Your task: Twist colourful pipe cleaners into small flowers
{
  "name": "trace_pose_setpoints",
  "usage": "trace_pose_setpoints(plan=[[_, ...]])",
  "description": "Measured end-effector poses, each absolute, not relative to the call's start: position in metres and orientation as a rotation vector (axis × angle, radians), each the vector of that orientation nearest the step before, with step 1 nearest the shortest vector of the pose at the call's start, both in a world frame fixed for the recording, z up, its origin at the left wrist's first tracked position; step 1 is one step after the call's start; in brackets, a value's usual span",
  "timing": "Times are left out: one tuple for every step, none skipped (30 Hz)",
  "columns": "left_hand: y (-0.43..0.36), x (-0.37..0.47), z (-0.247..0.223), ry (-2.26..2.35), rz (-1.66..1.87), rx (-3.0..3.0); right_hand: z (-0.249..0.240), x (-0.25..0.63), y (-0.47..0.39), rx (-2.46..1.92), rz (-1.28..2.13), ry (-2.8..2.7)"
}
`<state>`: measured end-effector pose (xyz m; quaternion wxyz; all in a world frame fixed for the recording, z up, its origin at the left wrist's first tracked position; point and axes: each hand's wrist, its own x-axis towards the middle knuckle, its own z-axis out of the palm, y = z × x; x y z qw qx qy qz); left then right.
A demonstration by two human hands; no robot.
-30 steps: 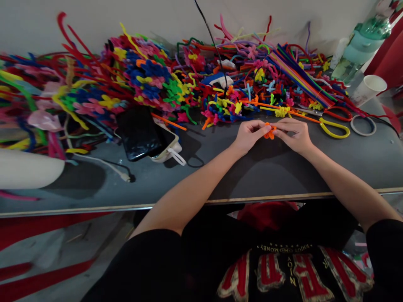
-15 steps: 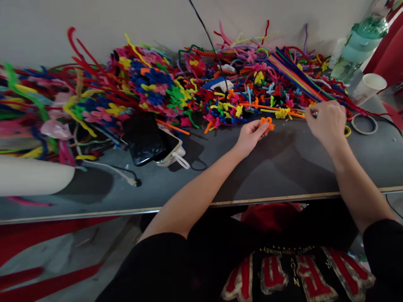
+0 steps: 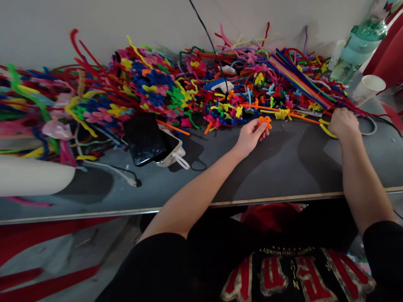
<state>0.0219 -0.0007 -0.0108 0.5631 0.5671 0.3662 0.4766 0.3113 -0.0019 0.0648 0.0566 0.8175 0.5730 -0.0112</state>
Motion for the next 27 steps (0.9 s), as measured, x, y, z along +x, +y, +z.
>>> trace_pose_setpoints(plan=[[-0.001, 0.022, -0.011, 0.857, 1.116, 1.328, 0.063, 0.315, 0.0, 2.428, -0.056, 1.793], [-0.001, 0.021, -0.01, 0.853, 1.105, 1.32, 0.061, 0.318, 0.002, 2.38, -0.073, 1.848], [-0.001, 0.021, -0.01, 0.852, 1.09, 1.313, 0.06, 0.32, 0.003, 2.344, -0.078, 1.901], [-0.002, 0.021, -0.009, 0.85, 1.076, 1.305, 0.059, 0.322, 0.004, 2.327, -0.077, 1.931], [-0.002, 0.021, -0.008, 0.848, 1.066, 1.295, 0.059, 0.323, 0.005, 2.321, -0.087, 1.931], [-0.002, 0.021, -0.007, 0.845, 1.059, 1.283, 0.059, 0.324, 0.004, 2.313, -0.102, 1.916], [-0.003, 0.021, -0.006, 0.843, 1.054, 1.271, 0.06, 0.324, 0.004, 2.295, -0.116, 1.897], [-0.003, 0.021, -0.005, 0.841, 1.049, 1.26, 0.062, 0.323, 0.003, 2.263, -0.132, 1.881], [-0.004, 0.021, -0.004, 0.841, 1.047, 1.251, 0.063, 0.323, 0.002, 2.221, -0.145, 1.876], [-0.004, 0.021, -0.003, 0.841, 1.046, 1.244, 0.064, 0.322, 0.0, 2.181, -0.149, 1.88], [-0.004, 0.021, -0.003, 0.84, 1.046, 1.241, 0.065, 0.321, -0.001, 2.151, -0.146, 1.887], [-0.005, 0.021, -0.003, 0.836, 1.05, 1.241, 0.066, 0.319, -0.002, 2.135, -0.144, 1.89], [-0.005, 0.021, -0.003, 0.828, 1.057, 1.242, 0.066, 0.317, -0.003, 2.135, -0.143, 1.884], [-0.005, 0.021, -0.003, 0.817, 1.064, 1.246, 0.065, 0.315, -0.003, 2.155, -0.14, 1.874], [-0.005, 0.021, -0.004, 0.807, 1.073, 1.252, 0.063, 0.313, -0.003, 2.188, -0.134, 1.865], [-0.004, 0.021, -0.005, 0.803, 1.081, 1.262, 0.061, 0.311, -0.003, 2.231, -0.122, 1.865], [-0.004, 0.02, -0.006, 0.808, 1.094, 1.274, 0.059, 0.308, -0.003, 2.282, -0.101, 1.88], [-0.003, 0.02, -0.008, 0.822, 1.109, 1.287, 0.056, 0.306, -0.002, 2.332, -0.072, 1.904], [-0.002, 0.02, -0.009, 0.842, 1.129, 1.298, 0.055, 0.304, -0.001, 2.375, -0.044, 1.935], [-0.001, 0.02, -0.01, 0.861, 1.152, 1.305, 0.053, 0.302, -0.001, 2.408, -0.024, 1.966], [0.0, 0.019, -0.012, 0.877, 1.179, 1.307, 0.053, 0.3, -0.001, 2.435, -0.01, 1.99], [0.001, 0.019, -0.013, 0.888, 1.206, 1.303, 0.054, 0.299, -0.001, 2.464, 0.004, 2.001], [0.002, 0.019, -0.014, 0.897, 1.227, 1.296, 0.055, 0.299, -0.001, 2.494, 0.02, 1.999], [0.003, 0.019, -0.015, 0.909, 1.238, 1.289, 0.057, 0.299, -0.001, 2.527, 0.042, 1.989], [0.004, 0.019, -0.016, 0.924, 1.239, 1.283, 0.06, 0.301, -0.002, 2.56, 0.07, 1.981], [0.005, 0.019, -0.016, 0.942, 1.233, 1.278, 0.062, 0.302, -0.002, 2.602, 0.107, 1.969], [0.005, 0.019, -0.017, 0.958, 1.226, 1.274, 0.064, 0.305, -0.003, 2.648, 0.147, 1.959]])
